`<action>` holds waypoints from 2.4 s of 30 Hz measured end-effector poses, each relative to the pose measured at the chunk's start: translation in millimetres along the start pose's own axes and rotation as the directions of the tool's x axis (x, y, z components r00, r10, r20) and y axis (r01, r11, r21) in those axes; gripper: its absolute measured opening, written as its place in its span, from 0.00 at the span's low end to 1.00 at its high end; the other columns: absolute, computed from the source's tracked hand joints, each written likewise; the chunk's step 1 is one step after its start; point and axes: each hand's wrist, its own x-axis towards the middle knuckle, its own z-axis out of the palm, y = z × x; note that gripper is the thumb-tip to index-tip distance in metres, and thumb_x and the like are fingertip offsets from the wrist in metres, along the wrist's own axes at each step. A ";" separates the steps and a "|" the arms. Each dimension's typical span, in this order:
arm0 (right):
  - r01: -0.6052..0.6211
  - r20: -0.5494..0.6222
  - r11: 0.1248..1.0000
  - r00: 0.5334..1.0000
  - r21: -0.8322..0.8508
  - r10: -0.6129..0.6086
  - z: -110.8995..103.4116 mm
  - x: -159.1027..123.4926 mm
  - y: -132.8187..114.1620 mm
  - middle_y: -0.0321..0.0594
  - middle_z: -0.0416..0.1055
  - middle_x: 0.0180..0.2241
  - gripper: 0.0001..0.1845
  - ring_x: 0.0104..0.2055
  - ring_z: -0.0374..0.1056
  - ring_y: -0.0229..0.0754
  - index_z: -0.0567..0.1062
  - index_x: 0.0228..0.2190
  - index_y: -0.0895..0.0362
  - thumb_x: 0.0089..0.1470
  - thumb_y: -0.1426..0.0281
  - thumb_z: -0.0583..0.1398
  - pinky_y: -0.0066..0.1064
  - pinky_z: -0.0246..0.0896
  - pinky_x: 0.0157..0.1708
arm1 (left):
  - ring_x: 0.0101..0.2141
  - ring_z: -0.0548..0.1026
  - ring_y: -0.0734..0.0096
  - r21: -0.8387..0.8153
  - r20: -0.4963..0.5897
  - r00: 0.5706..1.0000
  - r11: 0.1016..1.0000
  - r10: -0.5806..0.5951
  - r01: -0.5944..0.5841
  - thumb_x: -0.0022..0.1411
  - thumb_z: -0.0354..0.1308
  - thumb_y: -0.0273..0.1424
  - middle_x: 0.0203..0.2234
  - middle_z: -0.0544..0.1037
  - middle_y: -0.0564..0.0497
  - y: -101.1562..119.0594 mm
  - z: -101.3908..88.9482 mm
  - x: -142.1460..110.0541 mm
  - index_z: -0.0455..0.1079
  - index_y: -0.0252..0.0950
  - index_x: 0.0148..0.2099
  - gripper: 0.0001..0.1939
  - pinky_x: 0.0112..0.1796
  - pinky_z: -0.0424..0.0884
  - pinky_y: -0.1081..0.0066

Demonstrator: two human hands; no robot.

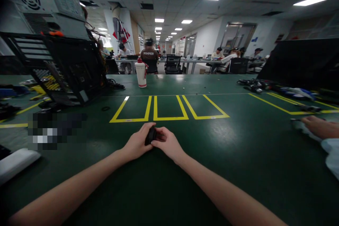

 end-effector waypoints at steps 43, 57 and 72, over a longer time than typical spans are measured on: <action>0.096 0.036 0.995 0.995 0.000 -0.096 1.2 -2.7 -2.7 0.36 0.66 0.39 0.09 0.45 0.64 0.41 0.66 0.36 0.53 0.49 0.69 0.56 0.36 0.63 0.43 | 0.45 0.67 0.62 0.039 0.002 1.000 0.999 0.020 -0.020 0.54 0.54 0.28 0.52 0.55 0.48 -1.7 4.7 -5.5 0.42 0.43 0.55 0.31 0.40 0.69 0.61; 0.117 0.058 0.993 0.992 -0.016 -0.115 -0.4 -2.0 0.1 0.36 0.65 0.40 0.13 0.46 0.63 0.41 0.65 0.38 0.52 0.47 0.69 0.58 0.38 0.59 0.48 | 0.43 0.69 0.63 0.042 0.001 1.000 0.999 0.023 -0.023 0.53 0.55 0.27 0.52 0.55 0.47 -2.8 6.4 -4.1 0.42 0.42 0.55 0.31 0.39 0.70 0.62; 0.097 0.068 0.995 0.993 -0.027 -0.095 -0.9 -3.1 -2.2 0.36 0.65 0.41 0.15 0.47 0.63 0.40 0.65 0.39 0.53 0.47 0.73 0.58 0.36 0.58 0.49 | 0.41 0.69 0.65 0.038 -0.001 1.000 0.999 0.019 -0.019 0.52 0.56 0.27 0.51 0.56 0.49 -3.5 4.8 -4.6 0.43 0.42 0.55 0.32 0.38 0.70 0.65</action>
